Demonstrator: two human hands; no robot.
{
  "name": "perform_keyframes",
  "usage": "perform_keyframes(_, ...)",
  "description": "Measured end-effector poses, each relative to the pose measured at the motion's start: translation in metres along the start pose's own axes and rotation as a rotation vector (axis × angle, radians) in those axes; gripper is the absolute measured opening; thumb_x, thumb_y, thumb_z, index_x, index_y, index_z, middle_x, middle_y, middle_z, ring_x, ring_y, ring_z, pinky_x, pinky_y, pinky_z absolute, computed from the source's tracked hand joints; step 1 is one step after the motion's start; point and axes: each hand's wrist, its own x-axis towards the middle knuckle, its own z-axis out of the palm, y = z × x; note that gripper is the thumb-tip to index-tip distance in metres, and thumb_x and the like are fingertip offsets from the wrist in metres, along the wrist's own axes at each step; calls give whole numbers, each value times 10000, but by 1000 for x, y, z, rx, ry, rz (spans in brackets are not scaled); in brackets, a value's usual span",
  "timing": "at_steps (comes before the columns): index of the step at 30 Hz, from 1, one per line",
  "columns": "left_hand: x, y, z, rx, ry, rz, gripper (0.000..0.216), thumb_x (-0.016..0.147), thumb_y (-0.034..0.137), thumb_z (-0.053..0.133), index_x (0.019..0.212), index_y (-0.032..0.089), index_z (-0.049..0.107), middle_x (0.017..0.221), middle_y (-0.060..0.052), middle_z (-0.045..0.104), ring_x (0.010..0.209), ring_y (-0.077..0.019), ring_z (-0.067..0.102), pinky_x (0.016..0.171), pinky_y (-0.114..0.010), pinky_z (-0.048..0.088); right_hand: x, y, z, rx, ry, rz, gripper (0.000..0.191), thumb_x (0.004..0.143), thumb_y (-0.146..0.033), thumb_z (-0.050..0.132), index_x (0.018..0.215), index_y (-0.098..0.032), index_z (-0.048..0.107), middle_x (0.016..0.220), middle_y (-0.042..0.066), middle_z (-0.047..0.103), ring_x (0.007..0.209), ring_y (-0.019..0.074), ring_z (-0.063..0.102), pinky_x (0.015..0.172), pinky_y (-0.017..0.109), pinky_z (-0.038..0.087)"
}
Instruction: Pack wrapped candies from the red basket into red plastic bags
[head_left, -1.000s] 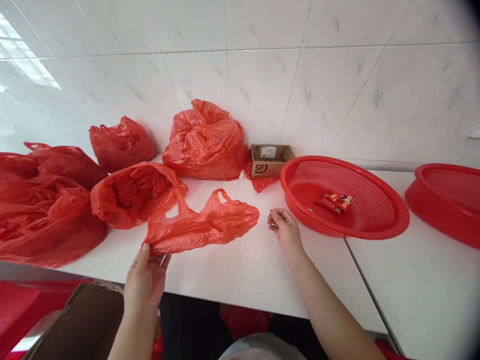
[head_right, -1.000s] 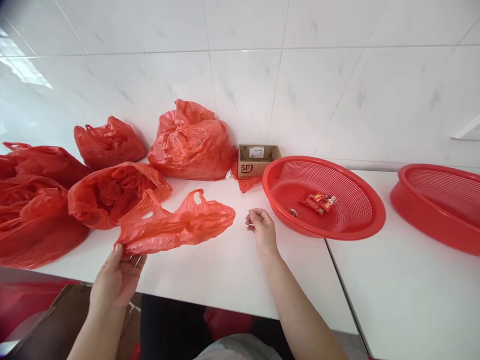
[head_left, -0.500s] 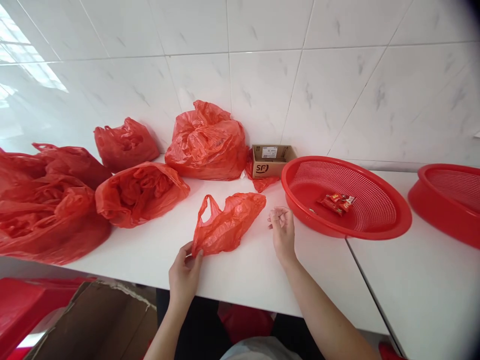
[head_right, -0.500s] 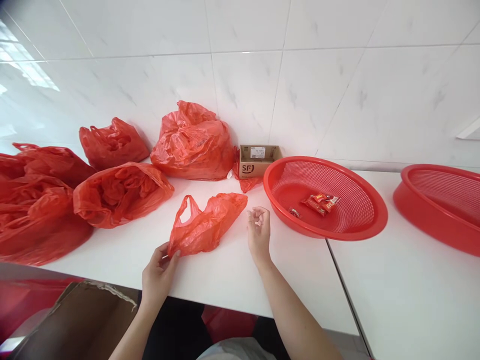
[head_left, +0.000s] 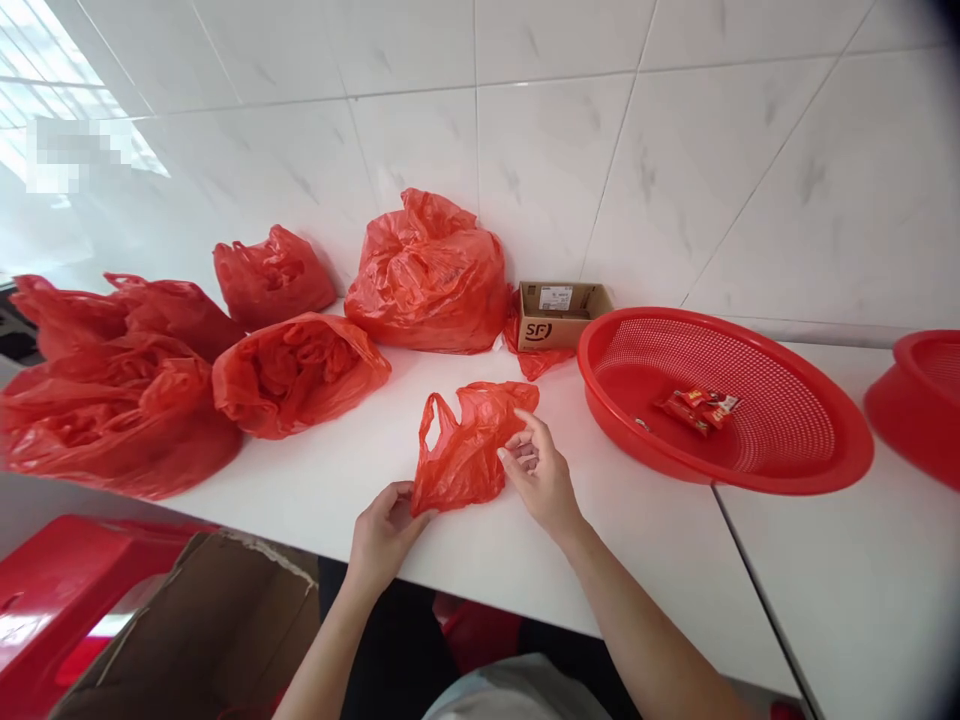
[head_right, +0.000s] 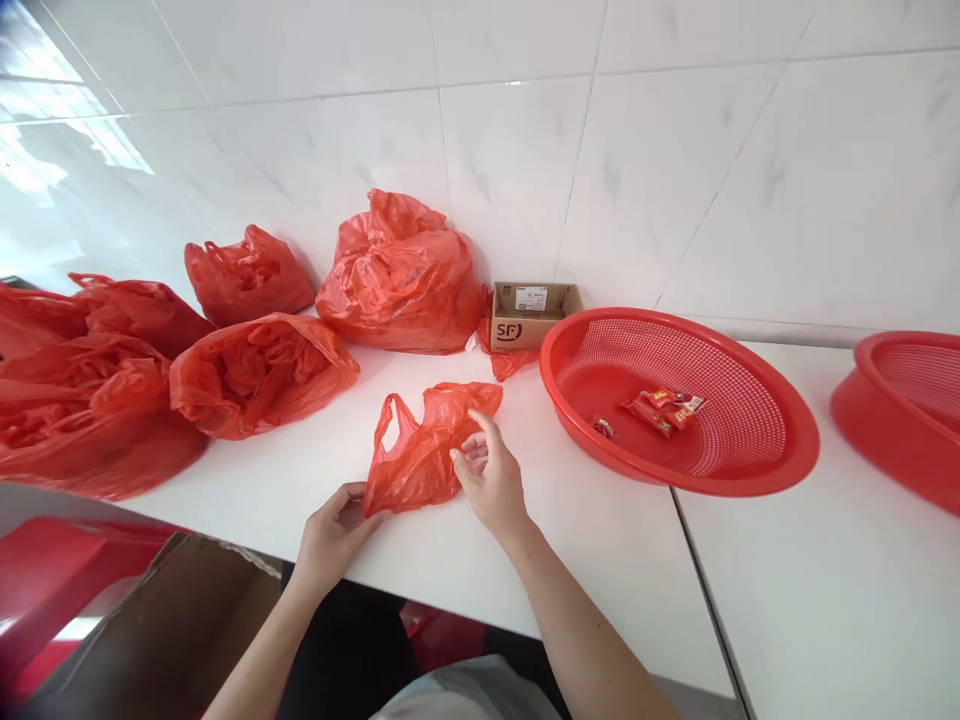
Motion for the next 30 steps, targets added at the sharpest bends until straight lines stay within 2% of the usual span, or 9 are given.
perform_keyframes(2,0,-3,1,10,-14,15,258,753,418,703,912,223,646,927,-25,727,863,-208,670,829,-316,503,0,-1,-2,-67,-9,-21,624,881,-375,564,1453,-269,337,854,-4,609,680,137,574,662,274,512)
perform_keyframes(4,0,-6,1,10,-20,27,256,754,428,697,889,215,653,920,-33,727,858,-209,670,835,-319,501,1,0,-4,-149,-32,-21,570,881,-404,565,1412,-268,409,769,-26,594,637,136,558,661,279,494)
perform_keyframes(7,-1,-7,2,-4,-18,24,246,762,423,688,877,207,660,913,-37,730,851,-205,672,829,-311,502,3,3,-6,-219,-97,0,243,884,-440,552,999,-244,635,708,-25,592,640,140,553,657,279,462)
perform_keyframes(9,-2,-6,2,-9,-17,20,239,766,417,684,876,207,660,895,-34,729,837,-201,669,815,-304,502,2,4,-5,-204,-115,5,238,889,-442,536,800,-229,596,714,-17,602,638,141,547,641,274,448)
perform_keyframes(12,-3,-4,2,-2,-13,28,230,773,417,674,870,209,660,884,-32,724,829,-196,662,814,-304,499,1,3,-3,-158,-42,-13,229,875,-455,550,940,-237,579,748,-13,596,643,147,552,645,275,453)
perform_keyframes(17,-2,-7,2,28,1,39,219,753,422,680,824,216,658,834,-29,707,770,-193,653,753,-305,508,2,-1,-2,-136,72,-58,513,888,-450,532,1354,-246,464,768,-20,561,628,136,529,690,278,477)
perform_keyframes(21,-3,-6,2,91,-8,40,229,764,448,670,820,227,650,876,-46,706,806,-212,652,785,-332,506,-1,-5,-3,-162,-50,9,373,873,-468,563,1186,-267,597,695,-31,553,605,139,524,651,275,463)
perform_keyframes(24,-3,6,-1,77,-81,-14,284,771,444,672,957,233,632,964,-61,712,897,-243,661,854,-377,500,-5,-7,-3,-145,-143,86,226,881,-466,558,846,-247,603,672,-30,558,575,130,503,586,265,438)
perform_keyframes(30,18,34,-17,-105,-213,-246,672,788,493,649,1377,261,423,1069,-89,722,986,-281,673,866,-417,515,-8,-11,-6,-40,-137,167,181,890,-416,564,959,-251,533,727,-22,554,623,138,536,598,262,472)
